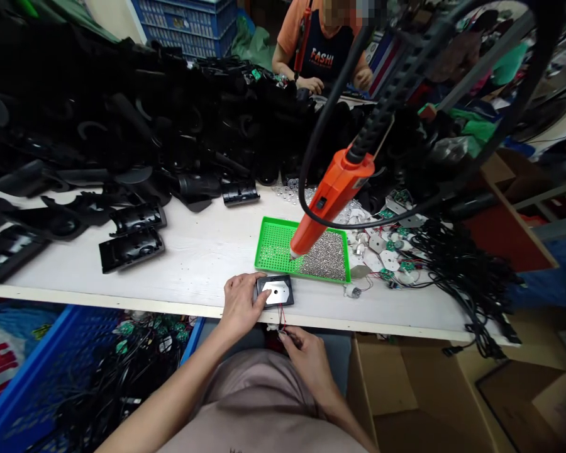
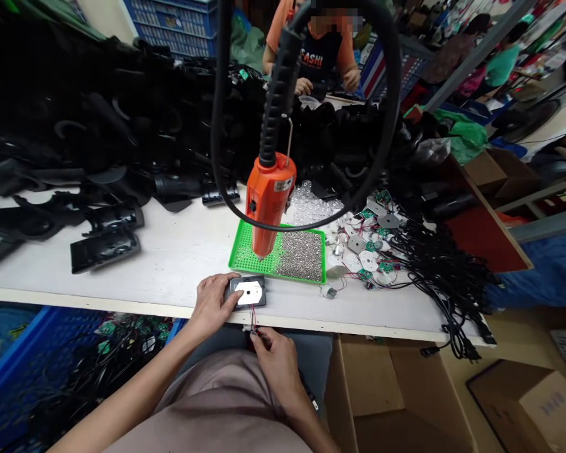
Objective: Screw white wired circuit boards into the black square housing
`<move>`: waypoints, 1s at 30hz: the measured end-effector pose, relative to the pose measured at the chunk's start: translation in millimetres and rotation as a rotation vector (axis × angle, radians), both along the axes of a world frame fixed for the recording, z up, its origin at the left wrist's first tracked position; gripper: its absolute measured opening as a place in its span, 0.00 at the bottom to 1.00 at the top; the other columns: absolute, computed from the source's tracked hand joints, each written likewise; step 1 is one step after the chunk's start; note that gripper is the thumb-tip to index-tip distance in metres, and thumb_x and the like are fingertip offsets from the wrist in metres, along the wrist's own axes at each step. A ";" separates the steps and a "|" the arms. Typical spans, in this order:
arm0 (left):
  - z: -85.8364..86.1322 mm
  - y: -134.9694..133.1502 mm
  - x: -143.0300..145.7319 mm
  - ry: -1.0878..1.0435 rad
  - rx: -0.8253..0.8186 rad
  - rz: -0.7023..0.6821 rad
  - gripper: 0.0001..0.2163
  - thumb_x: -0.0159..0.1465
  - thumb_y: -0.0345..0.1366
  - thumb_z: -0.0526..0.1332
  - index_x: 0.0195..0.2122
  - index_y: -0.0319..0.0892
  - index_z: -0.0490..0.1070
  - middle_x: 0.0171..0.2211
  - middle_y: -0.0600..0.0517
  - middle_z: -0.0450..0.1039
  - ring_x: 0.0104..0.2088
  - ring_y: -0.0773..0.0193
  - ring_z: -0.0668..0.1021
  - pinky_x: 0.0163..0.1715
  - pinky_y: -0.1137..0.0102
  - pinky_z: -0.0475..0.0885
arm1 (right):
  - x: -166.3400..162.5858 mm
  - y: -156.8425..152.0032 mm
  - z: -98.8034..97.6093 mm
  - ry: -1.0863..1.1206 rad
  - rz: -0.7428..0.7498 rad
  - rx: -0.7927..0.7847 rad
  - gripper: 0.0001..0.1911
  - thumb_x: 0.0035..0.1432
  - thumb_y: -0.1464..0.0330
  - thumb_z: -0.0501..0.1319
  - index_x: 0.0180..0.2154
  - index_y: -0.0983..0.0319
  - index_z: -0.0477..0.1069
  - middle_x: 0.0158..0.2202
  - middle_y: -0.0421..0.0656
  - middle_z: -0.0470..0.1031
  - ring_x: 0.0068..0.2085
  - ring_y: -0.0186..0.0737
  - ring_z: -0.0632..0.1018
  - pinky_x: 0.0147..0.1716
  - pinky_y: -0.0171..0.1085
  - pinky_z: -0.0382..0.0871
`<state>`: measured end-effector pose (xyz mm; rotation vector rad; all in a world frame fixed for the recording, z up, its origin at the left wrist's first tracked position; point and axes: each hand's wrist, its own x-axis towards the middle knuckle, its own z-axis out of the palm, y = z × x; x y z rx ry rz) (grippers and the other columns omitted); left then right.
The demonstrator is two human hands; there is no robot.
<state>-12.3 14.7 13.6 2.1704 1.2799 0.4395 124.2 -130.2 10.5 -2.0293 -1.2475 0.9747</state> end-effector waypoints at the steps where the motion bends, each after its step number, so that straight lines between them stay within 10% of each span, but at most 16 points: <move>1: 0.0 -0.1 -0.1 -0.001 -0.002 -0.002 0.15 0.65 0.42 0.56 0.51 0.44 0.66 0.46 0.47 0.74 0.49 0.50 0.71 0.52 0.52 0.59 | 5.4 -0.2 4.4 -0.032 0.051 -0.010 0.13 0.61 0.63 0.56 0.37 0.59 0.79 0.32 0.42 0.83 0.30 0.42 0.81 0.29 0.35 0.70; 10: -1.9 -1.2 -0.6 -0.012 0.022 0.003 0.15 0.65 0.41 0.55 0.51 0.44 0.66 0.46 0.47 0.74 0.50 0.51 0.71 0.53 0.52 0.58 | 50.2 6.4 38.4 -0.852 0.020 0.335 0.17 0.65 0.61 0.54 0.41 0.64 0.77 0.38 0.51 0.80 0.40 0.47 0.78 0.40 0.40 0.67; 17: 0.7 -2.4 -0.5 -0.006 0.013 0.001 0.14 0.65 0.41 0.56 0.51 0.44 0.65 0.46 0.48 0.73 0.49 0.52 0.71 0.54 0.53 0.58 | 11.3 -21.8 20.3 -0.213 0.286 -0.173 0.20 0.66 0.63 0.49 0.39 0.59 0.79 0.38 0.46 0.82 0.37 0.42 0.81 0.37 0.34 0.70; 24: 1.0 -2.4 -0.8 -0.006 0.020 -0.009 0.14 0.65 0.40 0.56 0.51 0.44 0.65 0.46 0.48 0.74 0.49 0.52 0.71 0.53 0.54 0.58 | -24.7 -3.5 11.5 0.367 0.381 -0.141 0.18 0.60 0.64 0.55 0.49 0.58 0.75 0.46 0.44 0.81 0.45 0.43 0.80 0.47 0.41 0.72; 30: -0.9 -3.2 0.0 -0.007 0.026 0.000 0.13 0.65 0.40 0.56 0.51 0.44 0.65 0.45 0.48 0.74 0.49 0.52 0.71 0.53 0.53 0.58 | -35.2 -14.0 -22.8 0.016 0.219 -0.157 0.29 0.59 0.66 0.55 0.59 0.73 0.62 0.58 0.58 0.68 0.58 0.51 0.72 0.56 0.46 0.66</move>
